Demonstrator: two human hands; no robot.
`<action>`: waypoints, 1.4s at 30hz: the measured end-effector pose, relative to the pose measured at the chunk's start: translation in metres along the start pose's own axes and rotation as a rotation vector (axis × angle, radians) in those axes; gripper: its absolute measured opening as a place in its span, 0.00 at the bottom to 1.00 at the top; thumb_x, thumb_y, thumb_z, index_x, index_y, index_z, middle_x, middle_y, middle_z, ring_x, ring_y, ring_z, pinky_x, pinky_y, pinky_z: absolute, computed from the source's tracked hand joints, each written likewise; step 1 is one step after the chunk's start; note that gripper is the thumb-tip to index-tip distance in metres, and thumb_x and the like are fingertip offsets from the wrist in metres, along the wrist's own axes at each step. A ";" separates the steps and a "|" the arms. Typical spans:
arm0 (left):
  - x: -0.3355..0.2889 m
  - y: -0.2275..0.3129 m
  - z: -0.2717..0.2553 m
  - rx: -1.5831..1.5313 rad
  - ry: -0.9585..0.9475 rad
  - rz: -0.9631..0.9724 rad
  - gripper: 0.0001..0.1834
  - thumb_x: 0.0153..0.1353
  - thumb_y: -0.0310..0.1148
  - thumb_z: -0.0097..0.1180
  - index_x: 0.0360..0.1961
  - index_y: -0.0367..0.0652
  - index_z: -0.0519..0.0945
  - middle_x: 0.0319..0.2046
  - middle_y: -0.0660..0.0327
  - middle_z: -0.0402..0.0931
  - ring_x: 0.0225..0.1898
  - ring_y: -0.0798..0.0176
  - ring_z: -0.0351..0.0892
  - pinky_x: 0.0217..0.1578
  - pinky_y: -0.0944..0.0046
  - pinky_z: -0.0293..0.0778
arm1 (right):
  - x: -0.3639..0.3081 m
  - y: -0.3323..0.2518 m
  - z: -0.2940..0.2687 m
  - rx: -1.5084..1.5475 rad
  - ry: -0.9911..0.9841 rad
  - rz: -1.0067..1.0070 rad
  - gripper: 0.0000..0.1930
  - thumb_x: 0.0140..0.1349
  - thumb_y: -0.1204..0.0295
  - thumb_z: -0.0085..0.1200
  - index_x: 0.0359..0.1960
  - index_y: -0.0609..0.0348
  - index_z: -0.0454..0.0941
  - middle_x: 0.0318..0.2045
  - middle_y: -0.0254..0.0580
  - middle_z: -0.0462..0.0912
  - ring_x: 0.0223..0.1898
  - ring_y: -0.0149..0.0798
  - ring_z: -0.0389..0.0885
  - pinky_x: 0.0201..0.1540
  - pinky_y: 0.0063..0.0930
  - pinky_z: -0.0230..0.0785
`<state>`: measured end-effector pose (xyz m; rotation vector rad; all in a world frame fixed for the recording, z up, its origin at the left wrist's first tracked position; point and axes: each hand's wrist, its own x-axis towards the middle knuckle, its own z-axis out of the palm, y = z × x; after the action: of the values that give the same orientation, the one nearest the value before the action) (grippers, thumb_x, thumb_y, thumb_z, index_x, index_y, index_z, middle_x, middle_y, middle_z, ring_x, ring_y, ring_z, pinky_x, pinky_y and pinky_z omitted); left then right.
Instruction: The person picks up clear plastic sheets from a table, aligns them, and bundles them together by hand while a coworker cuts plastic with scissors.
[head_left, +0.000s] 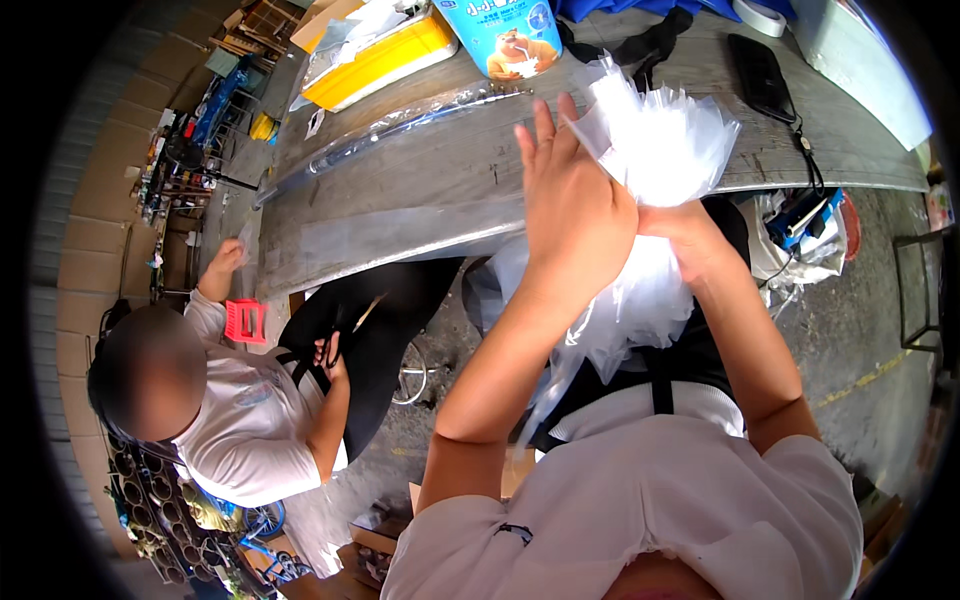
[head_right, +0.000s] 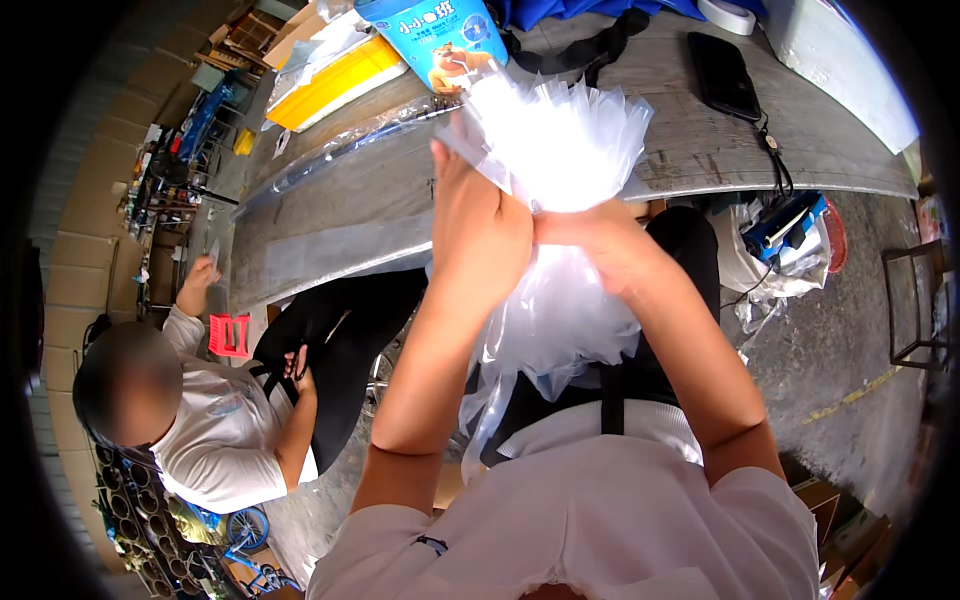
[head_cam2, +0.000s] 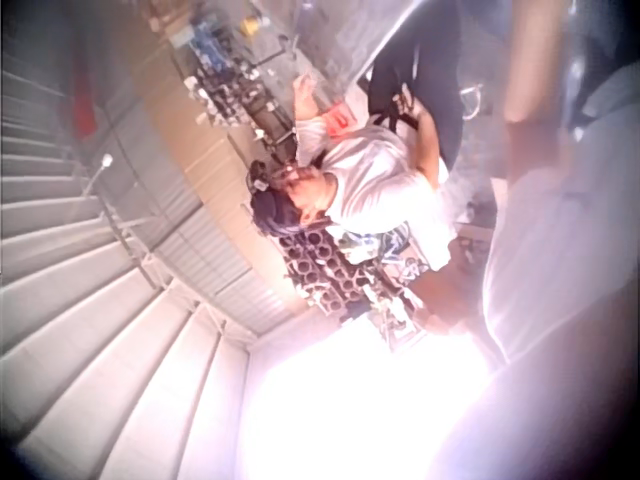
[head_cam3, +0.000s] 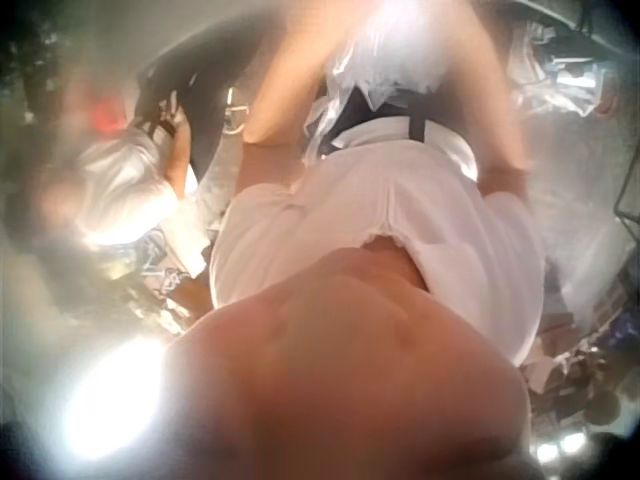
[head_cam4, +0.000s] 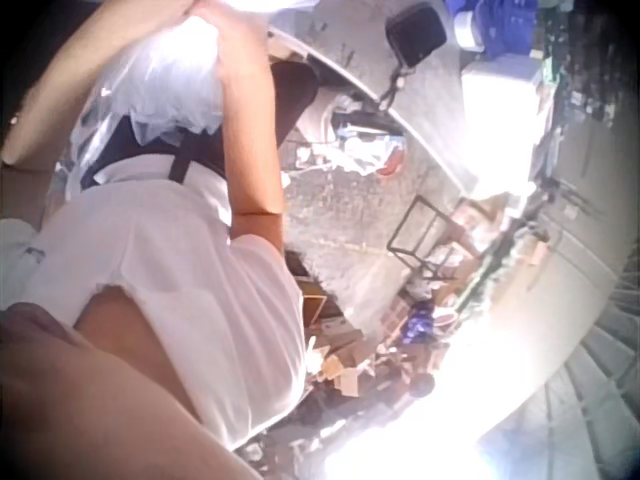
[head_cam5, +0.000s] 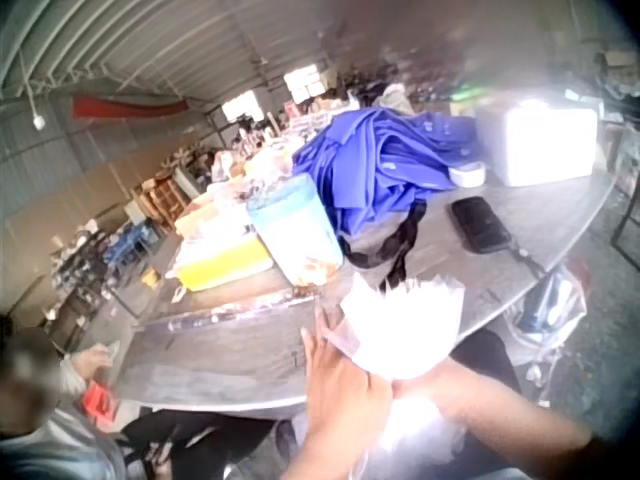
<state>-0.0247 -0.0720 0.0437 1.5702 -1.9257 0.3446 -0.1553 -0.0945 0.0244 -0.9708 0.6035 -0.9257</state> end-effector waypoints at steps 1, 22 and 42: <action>-0.002 0.000 -0.001 -0.028 -0.081 -0.021 0.23 0.66 0.39 0.37 0.54 0.32 0.69 0.52 0.36 0.67 0.55 0.39 0.67 0.52 0.50 0.66 | 0.000 -0.004 -0.002 -0.027 -0.034 0.056 0.33 0.39 0.77 0.65 0.53 0.62 0.70 0.44 0.41 0.78 0.43 0.34 0.76 0.43 0.30 0.71; -0.130 -0.198 -0.145 0.639 0.202 -0.385 0.53 0.38 0.42 0.73 0.65 0.42 0.56 0.63 0.43 0.53 0.65 0.39 0.48 0.62 0.45 0.51 | 0.022 -0.001 -0.099 0.201 -0.177 -0.239 0.11 0.49 0.66 0.52 0.16 0.51 0.63 0.17 0.29 0.60 0.26 0.26 0.62 0.53 0.25 0.57; -0.021 -0.147 -0.017 0.252 -0.151 -0.081 0.18 0.61 0.31 0.49 0.52 0.36 0.71 0.44 0.46 0.77 0.41 0.45 0.78 0.40 0.55 0.74 | 0.021 -0.004 -0.095 0.059 -0.114 -0.334 0.19 0.44 0.66 0.55 0.35 0.67 0.70 0.14 0.31 0.64 0.23 0.30 0.66 0.46 0.31 0.61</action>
<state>0.1220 -0.0837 0.0178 1.8796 -1.9853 0.4612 -0.2210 -0.1544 -0.0157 -1.0825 0.3201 -1.1668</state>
